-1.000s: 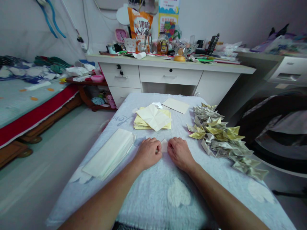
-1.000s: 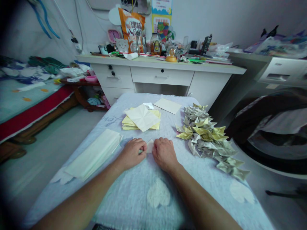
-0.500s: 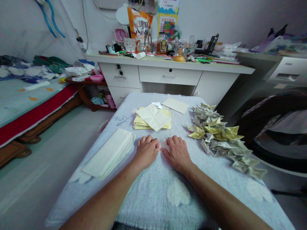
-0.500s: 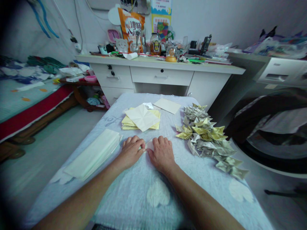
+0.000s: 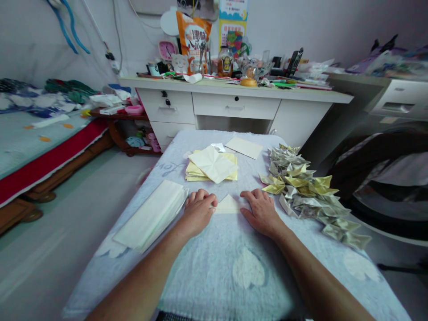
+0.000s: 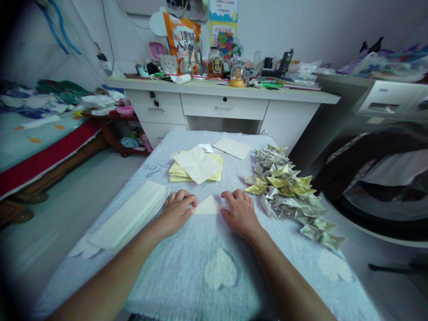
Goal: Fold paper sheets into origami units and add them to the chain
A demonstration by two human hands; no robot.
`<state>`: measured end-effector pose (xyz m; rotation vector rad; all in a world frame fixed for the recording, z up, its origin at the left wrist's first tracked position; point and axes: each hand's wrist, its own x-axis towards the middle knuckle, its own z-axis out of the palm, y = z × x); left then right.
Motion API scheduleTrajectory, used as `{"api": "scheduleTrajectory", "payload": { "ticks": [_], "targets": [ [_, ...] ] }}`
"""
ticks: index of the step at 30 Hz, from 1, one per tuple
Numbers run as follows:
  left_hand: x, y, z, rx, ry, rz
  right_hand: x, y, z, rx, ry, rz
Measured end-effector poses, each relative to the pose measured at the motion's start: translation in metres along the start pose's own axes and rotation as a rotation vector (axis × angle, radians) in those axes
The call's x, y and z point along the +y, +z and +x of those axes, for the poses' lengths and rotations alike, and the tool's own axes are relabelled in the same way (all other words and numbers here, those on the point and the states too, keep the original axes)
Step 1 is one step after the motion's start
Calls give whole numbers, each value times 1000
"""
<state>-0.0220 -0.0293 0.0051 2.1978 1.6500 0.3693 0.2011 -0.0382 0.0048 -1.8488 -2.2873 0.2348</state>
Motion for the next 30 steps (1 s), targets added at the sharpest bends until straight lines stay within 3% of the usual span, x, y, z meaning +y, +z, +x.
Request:
{"api": "scheduleTrajectory", "payload": {
  "ticks": [10, 16, 20, 25, 30],
  "targets": [
    [-2, -1, -1, 18, 23, -13, 13, -9, -1, -60, -82, 71],
    [-1, -2, -2, 22, 33, -26, 19, -7, 2, 52, -120, 151],
    [-3, 2, -1, 70, 81, -33, 10, -7, 2, 181, -173, 241],
    [1, 7, 0, 190, 179, -86, -7, -3, -1, 139, -253, 263],
    [7, 8, 0, 145, 257, -130, -16, 3, 0, 85, -278, 205]
  ]
}}
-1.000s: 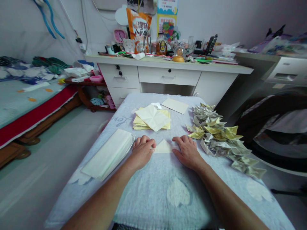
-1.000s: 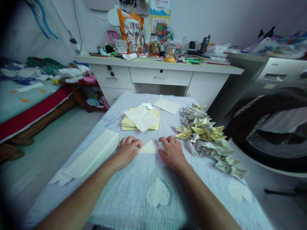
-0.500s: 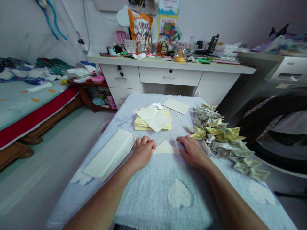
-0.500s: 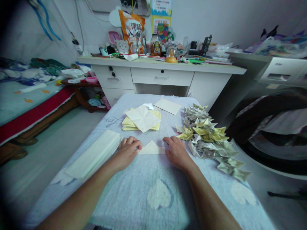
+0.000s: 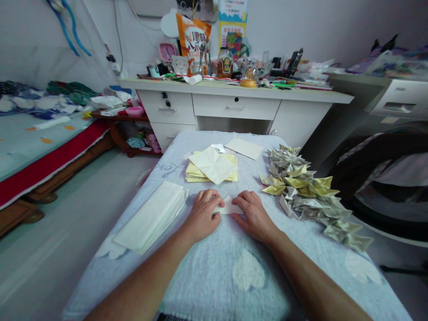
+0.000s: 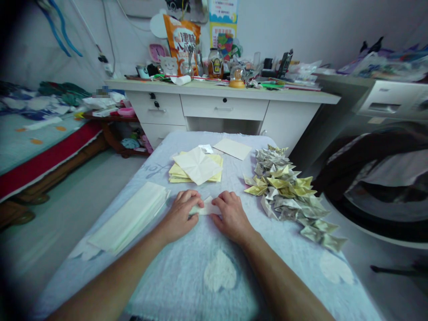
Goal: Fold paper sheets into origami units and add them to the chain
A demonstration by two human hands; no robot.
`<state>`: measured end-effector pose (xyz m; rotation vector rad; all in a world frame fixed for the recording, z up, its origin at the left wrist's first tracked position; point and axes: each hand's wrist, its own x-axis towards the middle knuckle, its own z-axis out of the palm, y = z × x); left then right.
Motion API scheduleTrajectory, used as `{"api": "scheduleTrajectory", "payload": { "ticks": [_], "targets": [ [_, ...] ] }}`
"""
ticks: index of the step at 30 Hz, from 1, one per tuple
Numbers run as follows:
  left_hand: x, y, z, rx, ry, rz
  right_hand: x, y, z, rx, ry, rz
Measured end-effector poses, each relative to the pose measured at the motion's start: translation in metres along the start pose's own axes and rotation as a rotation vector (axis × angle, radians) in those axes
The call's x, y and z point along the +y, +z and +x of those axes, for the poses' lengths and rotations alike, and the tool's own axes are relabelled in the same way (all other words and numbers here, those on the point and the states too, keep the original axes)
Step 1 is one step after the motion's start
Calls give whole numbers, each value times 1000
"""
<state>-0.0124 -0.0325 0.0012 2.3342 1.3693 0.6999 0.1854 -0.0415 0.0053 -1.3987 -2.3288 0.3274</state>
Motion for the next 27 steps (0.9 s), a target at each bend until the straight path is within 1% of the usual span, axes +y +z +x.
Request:
{"api": "scheduleTrajectory", "payload": {
  "ticks": [4, 12, 16, 20, 27],
  "targets": [
    [1, 2, 2, -68, 30, -11, 0, 2, 2, -34, -15, -43],
    [0, 2, 5, -52, 32, -27, -5, 0, 4, -66, -73, -146],
    [-1, 2, 6, -46, 37, -40, -9, -2, 4, -77, -87, -130],
    [-1, 1, 7, -74, 46, -22, -8, 0, 4, -77, -78, -113],
    [0, 2, 9, -96, 67, -13, -5, 4, 6, -46, -116, -113]
  ]
}}
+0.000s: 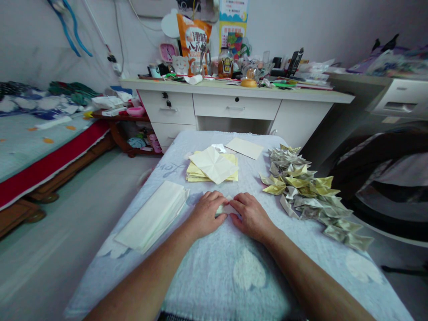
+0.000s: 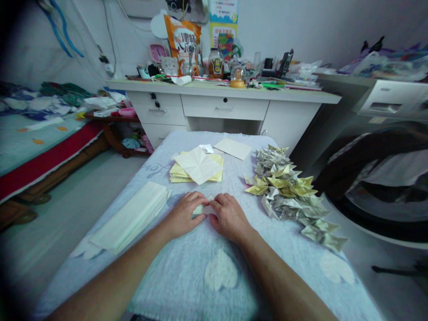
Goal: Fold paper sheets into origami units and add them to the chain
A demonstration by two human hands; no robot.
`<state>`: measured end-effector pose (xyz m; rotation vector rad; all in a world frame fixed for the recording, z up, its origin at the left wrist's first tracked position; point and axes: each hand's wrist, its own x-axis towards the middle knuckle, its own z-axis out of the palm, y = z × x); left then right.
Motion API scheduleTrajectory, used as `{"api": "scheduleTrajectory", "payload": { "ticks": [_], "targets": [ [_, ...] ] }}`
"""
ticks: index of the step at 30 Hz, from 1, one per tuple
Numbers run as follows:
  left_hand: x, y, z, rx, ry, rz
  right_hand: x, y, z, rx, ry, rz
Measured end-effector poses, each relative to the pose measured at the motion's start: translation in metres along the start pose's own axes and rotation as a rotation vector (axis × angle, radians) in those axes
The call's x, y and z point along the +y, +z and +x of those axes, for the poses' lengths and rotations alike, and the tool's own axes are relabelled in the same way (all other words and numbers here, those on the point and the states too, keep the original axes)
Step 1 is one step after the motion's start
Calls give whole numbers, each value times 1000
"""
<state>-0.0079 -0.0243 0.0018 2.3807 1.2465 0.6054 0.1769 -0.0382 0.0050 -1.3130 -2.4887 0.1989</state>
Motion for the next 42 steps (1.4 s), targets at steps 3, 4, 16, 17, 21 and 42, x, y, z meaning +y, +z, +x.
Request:
{"api": "scheduleTrajectory", "payload": {
  "ticks": [3, 4, 16, 17, 21, 42],
  "targets": [
    [-2, 2, 0, 13, 14, -11, -1, 0, 0, 7, -2, -5],
    [-2, 2, 0, 18, 18, -19, -1, -1, -1, 11, 0, -4],
    [-3, -2, 2, 152, 10, -203, 1, -3, -6, 89, 33, 37],
    [-2, -3, 2, 169, 14, -222, 1, -3, -6, 94, 40, 34],
    [0, -5, 2, 191, 43, -283, 0, -3, -6, 112, 48, 10],
    [16, -9, -6, 388, 65, -182, 4, 5, 1, 321, 366, 555]
  ]
}}
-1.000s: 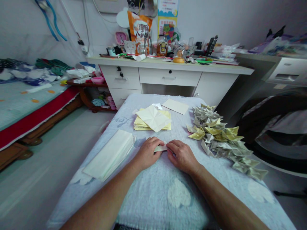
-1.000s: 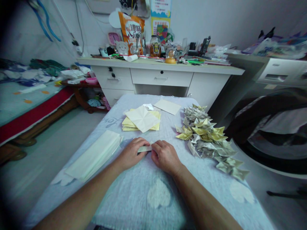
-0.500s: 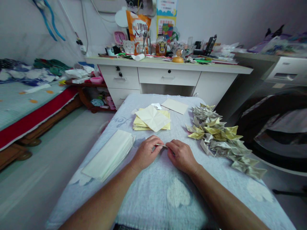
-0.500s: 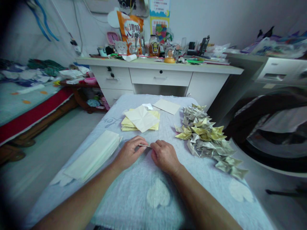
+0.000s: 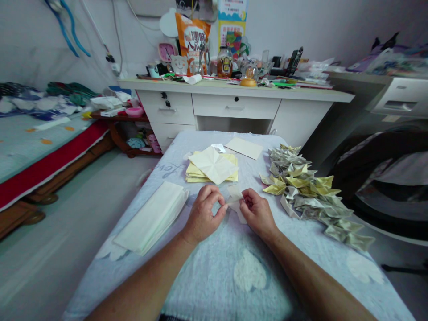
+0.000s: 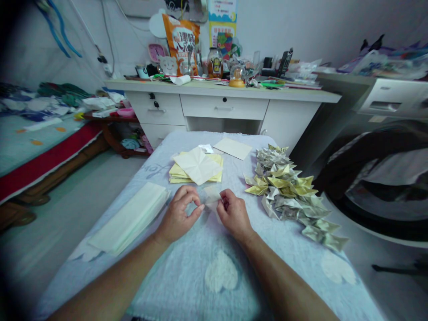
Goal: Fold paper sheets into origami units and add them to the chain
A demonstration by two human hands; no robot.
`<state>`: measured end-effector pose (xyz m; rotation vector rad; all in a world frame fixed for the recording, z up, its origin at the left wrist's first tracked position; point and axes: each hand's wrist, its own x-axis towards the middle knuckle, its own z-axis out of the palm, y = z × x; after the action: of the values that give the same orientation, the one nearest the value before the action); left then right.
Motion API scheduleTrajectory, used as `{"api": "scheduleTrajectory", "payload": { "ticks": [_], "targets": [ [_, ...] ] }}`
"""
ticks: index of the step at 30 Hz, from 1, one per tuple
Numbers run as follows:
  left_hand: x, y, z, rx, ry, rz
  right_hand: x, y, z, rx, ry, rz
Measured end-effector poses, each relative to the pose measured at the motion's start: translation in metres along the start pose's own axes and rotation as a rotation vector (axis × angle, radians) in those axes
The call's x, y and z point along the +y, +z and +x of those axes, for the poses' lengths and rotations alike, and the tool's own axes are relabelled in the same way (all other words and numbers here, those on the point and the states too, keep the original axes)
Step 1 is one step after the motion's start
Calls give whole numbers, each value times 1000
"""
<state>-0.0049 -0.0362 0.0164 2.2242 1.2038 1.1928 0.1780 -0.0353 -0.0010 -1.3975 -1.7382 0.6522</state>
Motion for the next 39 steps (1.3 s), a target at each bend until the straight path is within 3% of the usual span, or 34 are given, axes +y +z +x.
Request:
{"api": "scheduleTrajectory", "payload": {
  "ticks": [7, 12, 24, 39],
  "targets": [
    [-6, 8, -2, -243, -48, -72, 4, 2, -2, -135, 2, 250],
    [-5, 8, -1, -182, -115, -155, 3, 3, -1, -223, -9, 448],
    [-6, 11, -1, -244, -153, -300, -2, -1, -2, -372, 10, 586],
    [-6, 8, 1, -244, -156, -410, -7, -3, -2, -393, 98, 638]
  ]
}}
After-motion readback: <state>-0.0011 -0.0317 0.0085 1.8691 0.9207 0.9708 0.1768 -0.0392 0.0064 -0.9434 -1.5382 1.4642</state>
